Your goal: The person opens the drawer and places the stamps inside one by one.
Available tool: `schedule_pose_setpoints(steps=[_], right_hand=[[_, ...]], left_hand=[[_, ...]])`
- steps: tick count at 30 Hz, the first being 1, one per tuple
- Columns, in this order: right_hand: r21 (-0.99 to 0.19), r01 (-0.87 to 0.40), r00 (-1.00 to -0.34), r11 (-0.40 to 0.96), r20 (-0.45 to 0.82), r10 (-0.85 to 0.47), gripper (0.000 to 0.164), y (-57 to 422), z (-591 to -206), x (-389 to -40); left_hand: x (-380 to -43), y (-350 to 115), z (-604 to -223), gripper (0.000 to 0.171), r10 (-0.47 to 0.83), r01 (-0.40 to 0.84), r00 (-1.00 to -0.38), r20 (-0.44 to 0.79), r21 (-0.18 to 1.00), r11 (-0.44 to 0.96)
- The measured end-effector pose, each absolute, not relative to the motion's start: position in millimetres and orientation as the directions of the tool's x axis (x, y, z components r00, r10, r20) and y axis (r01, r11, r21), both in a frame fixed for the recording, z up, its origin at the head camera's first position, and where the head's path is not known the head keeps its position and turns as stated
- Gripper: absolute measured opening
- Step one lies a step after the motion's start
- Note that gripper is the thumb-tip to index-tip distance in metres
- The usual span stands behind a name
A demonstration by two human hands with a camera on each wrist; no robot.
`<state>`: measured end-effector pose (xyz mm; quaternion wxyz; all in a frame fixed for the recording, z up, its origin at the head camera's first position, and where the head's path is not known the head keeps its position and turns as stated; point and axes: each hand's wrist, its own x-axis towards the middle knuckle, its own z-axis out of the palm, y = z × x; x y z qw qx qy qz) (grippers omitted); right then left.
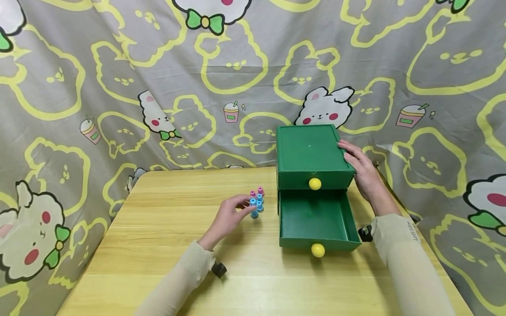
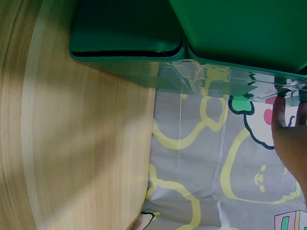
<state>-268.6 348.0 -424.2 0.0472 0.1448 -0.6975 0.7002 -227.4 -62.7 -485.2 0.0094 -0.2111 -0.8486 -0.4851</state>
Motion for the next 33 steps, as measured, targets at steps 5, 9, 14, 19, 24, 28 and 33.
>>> schedule_pose_setpoints(steps=[5,9,14,19,24,28,33], right_hand=[[-0.962,-0.273,-0.951,-0.027,0.274,-0.143,0.048,348.2,-425.1,-268.7],[-0.965,-0.260,-0.956,-0.017,0.260,-0.140,0.049,348.1,-424.7,-269.0],[-0.970,-0.244,-0.961,-0.007,0.243,-0.132,0.049,347.3,-423.1,-269.5],[-0.970,-0.245,-0.961,-0.013,0.244,-0.126,0.049,347.6,-421.6,-270.1],[-0.971,-0.240,-0.963,-0.016,0.240,-0.124,0.049,347.8,-420.3,-270.7],[-0.970,-0.244,-0.961,-0.021,0.245,-0.127,0.049,347.6,-420.1,-270.3],[-0.970,-0.242,-0.962,-0.018,0.242,-0.127,0.049,347.1,-420.7,-270.0]], left_hand=[[-225.6,-57.2,-478.6,0.025,0.385,0.420,-0.886,0.259,0.801,0.427],[-224.8,-51.4,-475.4,0.025,0.424,0.468,-0.857,0.293,0.787,0.402],[-223.2,-43.2,-471.4,0.026,0.460,0.510,-0.829,0.318,0.766,0.390],[-221.6,-34.4,-466.0,0.029,0.497,0.564,-0.791,0.357,0.740,0.365],[-220.7,-27.3,-460.7,0.028,0.513,0.620,-0.752,0.414,0.707,0.339],[-220.2,-21.5,-455.9,0.025,0.518,0.655,-0.723,0.456,0.690,0.308],[-219.4,-11.9,-449.7,0.027,0.537,0.668,-0.703,0.467,0.693,0.272]])
